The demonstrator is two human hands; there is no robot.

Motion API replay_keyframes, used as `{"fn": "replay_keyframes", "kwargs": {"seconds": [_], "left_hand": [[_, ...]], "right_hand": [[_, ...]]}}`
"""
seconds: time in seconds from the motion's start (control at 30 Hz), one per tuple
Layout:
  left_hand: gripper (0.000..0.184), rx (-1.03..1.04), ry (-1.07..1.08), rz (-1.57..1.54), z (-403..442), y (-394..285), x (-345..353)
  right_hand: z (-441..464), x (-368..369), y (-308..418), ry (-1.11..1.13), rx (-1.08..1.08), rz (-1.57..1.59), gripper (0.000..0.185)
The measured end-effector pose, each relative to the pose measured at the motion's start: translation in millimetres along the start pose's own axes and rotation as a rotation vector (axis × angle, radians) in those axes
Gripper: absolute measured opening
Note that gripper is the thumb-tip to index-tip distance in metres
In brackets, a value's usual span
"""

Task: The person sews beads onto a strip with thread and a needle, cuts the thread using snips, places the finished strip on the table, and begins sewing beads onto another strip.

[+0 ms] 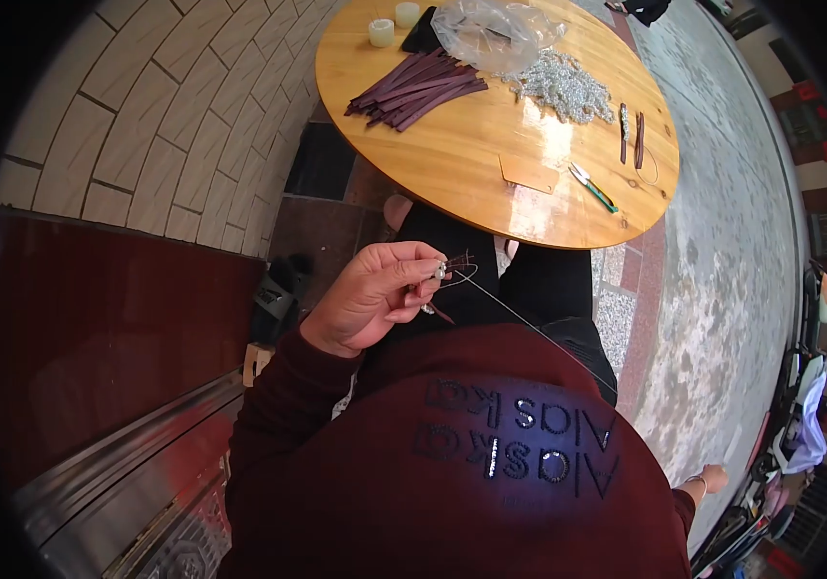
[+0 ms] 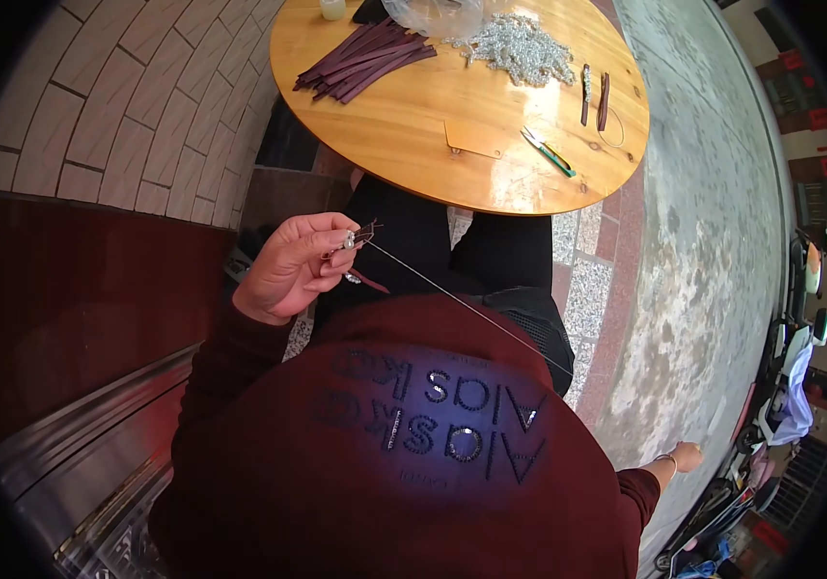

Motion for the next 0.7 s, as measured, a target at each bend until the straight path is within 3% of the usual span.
{"fn": "replay_keyframes", "kwargs": {"seconds": [0.13, 0.33, 0.5, 0.6, 0.67, 0.7], "left_hand": [[0.017, -0.012, 0.011, 0.025, -4, -3, -6], [0.017, -0.067, -0.02, 0.09, -18, -8, -24], [0.016, -0.065, -0.064, 0.063, -36, -14, -42], [0.015, -0.068, -0.068, 0.096, -46, -20, -50], [0.015, -0.07, -0.063, 0.122, -53, -26, -57], [0.016, -0.079, -0.086, 0.171, -57, -27, -64]], "right_hand": [[-1, -8, -16, -0.092, -0.055, -0.22, 0.032], [31, 0, -46, 0.005, -0.109, -0.345, 0.02], [25, -7, -44, 0.065, -0.308, -0.763, 0.016], [32, -2, -55, 0.054, -0.355, -0.866, 0.011], [41, -6, -66, 0.266, -0.371, -0.669, 0.018], [39, -1, -66, 0.175, -0.388, -0.819, 0.017]]}}
Point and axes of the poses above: each hand's wrist, its own z-axis towards the middle knuckle, its own x-axis out of the palm, y = z × x, the point moved 4 cm from there along z, towards the middle knuckle, and after that the axes turned 1 degree about -y, right-handed, at the moved point
